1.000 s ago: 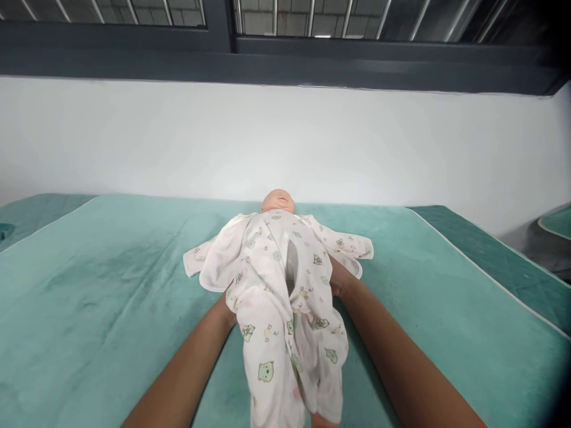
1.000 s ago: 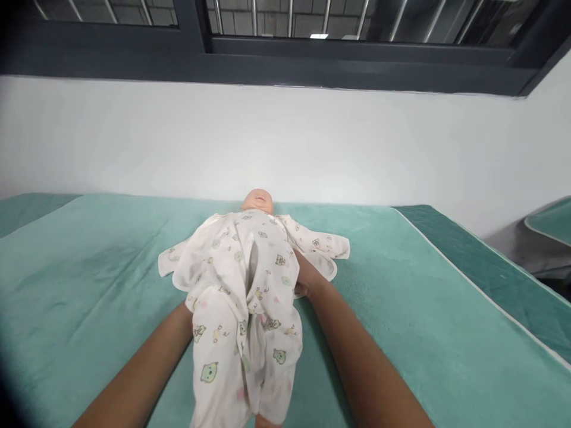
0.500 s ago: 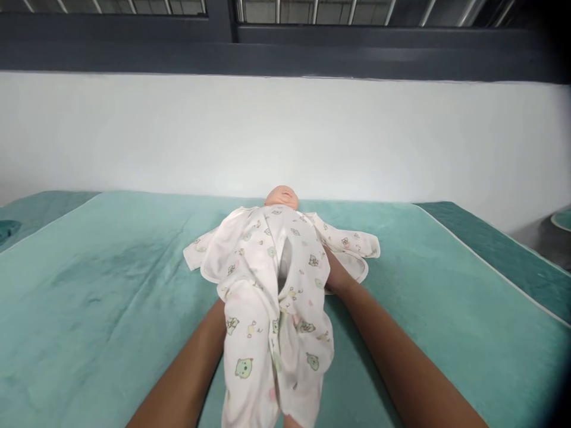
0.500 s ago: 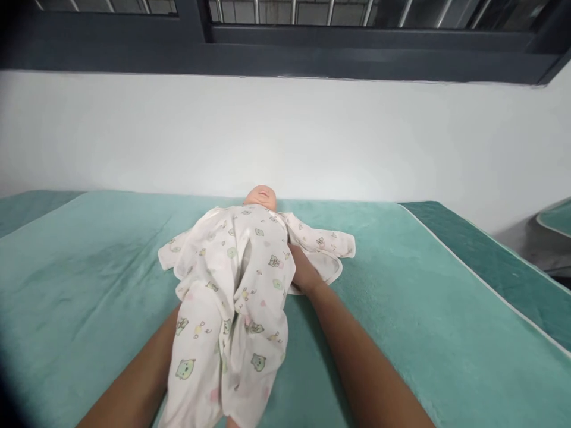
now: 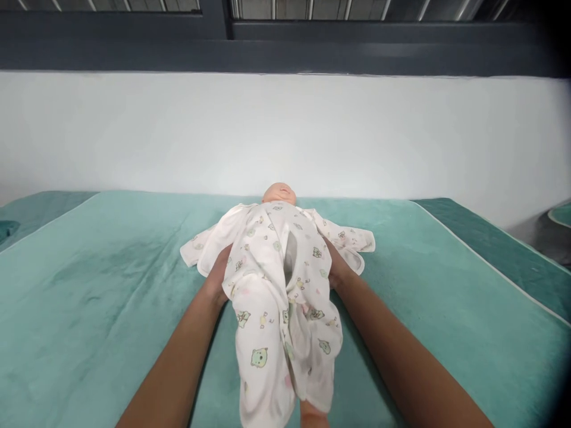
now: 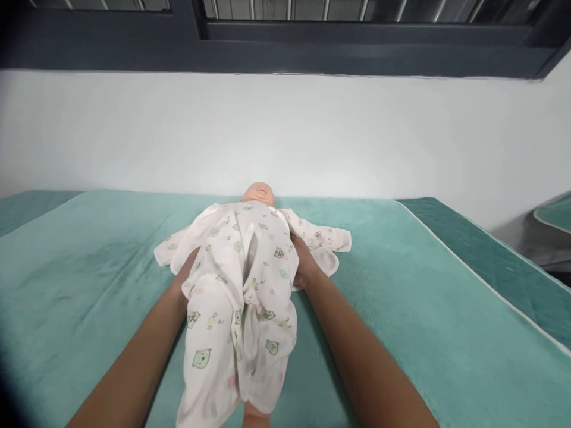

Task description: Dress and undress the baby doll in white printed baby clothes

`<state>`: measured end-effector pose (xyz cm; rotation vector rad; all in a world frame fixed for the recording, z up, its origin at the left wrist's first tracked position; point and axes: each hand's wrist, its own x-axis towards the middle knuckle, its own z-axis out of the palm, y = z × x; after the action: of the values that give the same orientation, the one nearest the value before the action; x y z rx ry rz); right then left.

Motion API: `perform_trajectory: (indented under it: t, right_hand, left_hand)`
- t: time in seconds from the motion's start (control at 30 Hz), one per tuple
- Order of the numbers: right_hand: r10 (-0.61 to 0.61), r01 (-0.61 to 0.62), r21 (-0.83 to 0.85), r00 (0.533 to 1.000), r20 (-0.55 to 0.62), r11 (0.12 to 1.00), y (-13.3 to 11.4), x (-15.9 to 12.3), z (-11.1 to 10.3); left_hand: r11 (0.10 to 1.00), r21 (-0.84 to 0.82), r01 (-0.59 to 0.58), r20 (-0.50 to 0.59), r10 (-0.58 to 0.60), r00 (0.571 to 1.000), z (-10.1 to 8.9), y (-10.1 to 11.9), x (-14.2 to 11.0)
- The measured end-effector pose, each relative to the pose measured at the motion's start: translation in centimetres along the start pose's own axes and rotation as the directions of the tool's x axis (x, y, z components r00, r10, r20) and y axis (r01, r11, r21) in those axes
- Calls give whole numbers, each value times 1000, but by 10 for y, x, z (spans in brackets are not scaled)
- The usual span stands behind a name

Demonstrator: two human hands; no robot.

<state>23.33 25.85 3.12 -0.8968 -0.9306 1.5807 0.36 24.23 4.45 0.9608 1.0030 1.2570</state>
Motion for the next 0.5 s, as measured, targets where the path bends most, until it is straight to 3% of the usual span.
perform_trajectory:
  t: [0.1, 0.27, 0.37, 0.5]
  right_hand:
    - [57, -57, 13, 998, 10, 998, -1, 2, -1]
    - [25, -25, -93, 1000, 5, 995, 1, 5, -4]
    - [-114, 107, -230, 993, -16, 967, 1, 11, -8]
    - [-311, 251, -455, 949, -61, 854, 1, 21, -13]
  left_hand:
    - [1000, 16, 8, -33, -7, 999, -2, -6, 4]
    - [995, 96, 31, -33, -28, 999, 1, -7, 8]
    - [993, 113, 40, -39, -35, 999, 4, -2, 11]
    - [994, 79, 80, -106, -72, 992, 9, 1, 18]
